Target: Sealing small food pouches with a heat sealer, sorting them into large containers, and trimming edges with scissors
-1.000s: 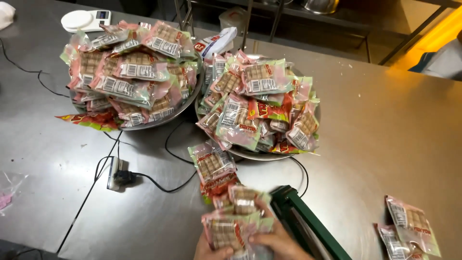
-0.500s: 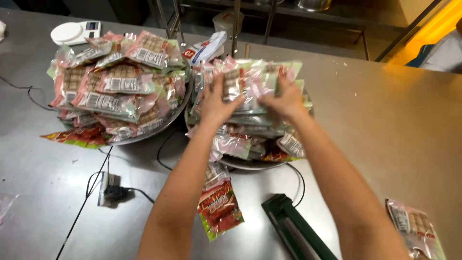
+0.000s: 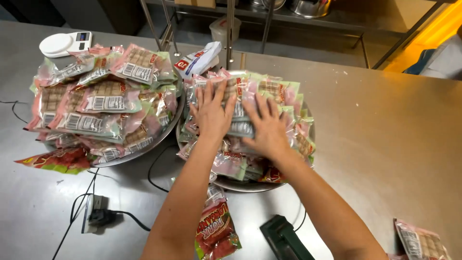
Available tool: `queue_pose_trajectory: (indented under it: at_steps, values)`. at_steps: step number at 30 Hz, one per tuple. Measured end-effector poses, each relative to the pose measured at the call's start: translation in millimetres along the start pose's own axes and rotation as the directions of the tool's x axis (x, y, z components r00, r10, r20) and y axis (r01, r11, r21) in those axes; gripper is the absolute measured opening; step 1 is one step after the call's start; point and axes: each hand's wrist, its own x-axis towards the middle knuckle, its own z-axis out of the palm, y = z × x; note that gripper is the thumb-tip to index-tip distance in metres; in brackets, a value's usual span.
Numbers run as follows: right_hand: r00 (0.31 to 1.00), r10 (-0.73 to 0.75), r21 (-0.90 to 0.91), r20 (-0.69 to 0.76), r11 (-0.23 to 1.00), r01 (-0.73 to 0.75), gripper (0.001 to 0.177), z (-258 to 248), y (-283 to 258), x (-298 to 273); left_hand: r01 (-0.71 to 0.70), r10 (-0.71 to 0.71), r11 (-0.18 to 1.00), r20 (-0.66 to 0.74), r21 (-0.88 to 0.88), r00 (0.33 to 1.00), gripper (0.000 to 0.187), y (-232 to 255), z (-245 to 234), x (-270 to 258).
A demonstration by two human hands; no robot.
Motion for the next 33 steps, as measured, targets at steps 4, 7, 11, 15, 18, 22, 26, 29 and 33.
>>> queue_pose_trajectory:
  at_steps: [4,7,11,15,18,22,26,29,33]
  values:
    - [0.999,-0.014,0.058,0.03,0.998,0.012,0.105,23,54,39,0.003,-0.011,0.998,0.13,0.063,0.991,0.068,-3,12,46]
    - [0.997,0.015,0.261,0.082,0.965,-0.036,0.088,49,89,61,0.042,-0.066,0.994,0.248,0.1,0.966,0.085,12,-2,63]
    - [1.0,0.006,0.231,0.001,0.973,-0.006,0.092,58,86,27,-0.025,-0.007,0.991,0.239,0.128,0.971,0.086,28,1,31]
    - [0.971,-0.002,0.039,-0.239,0.999,0.012,0.104,39,40,-10,-0.018,-0.008,0.993,0.22,0.115,0.975,0.08,58,-10,7]
    - [0.962,0.02,0.033,-0.273,0.999,-0.011,0.101,68,39,-15,-0.009,-0.044,0.985,0.3,0.172,0.953,0.077,68,-3,5]
    - [0.977,0.086,0.121,-0.194,0.991,-0.063,0.091,55,43,-2,0.001,-0.053,0.985,0.296,0.174,0.954,0.076,68,-14,13]
    - [0.994,0.079,0.476,0.071,0.873,-0.103,0.094,-15,58,-27,0.065,-0.048,0.997,0.276,-0.052,0.96,0.068,32,-29,-13]
    - [0.99,0.14,0.614,0.014,0.78,-0.12,0.058,-30,135,-59,0.054,-0.064,0.964,-0.029,-0.259,0.998,0.055,-28,-52,-76]
    - [0.782,0.477,0.308,0.401,0.734,-0.606,0.062,-12,188,-109,0.167,-0.193,0.971,-0.152,-0.17,0.969,0.019,-129,-42,-219]
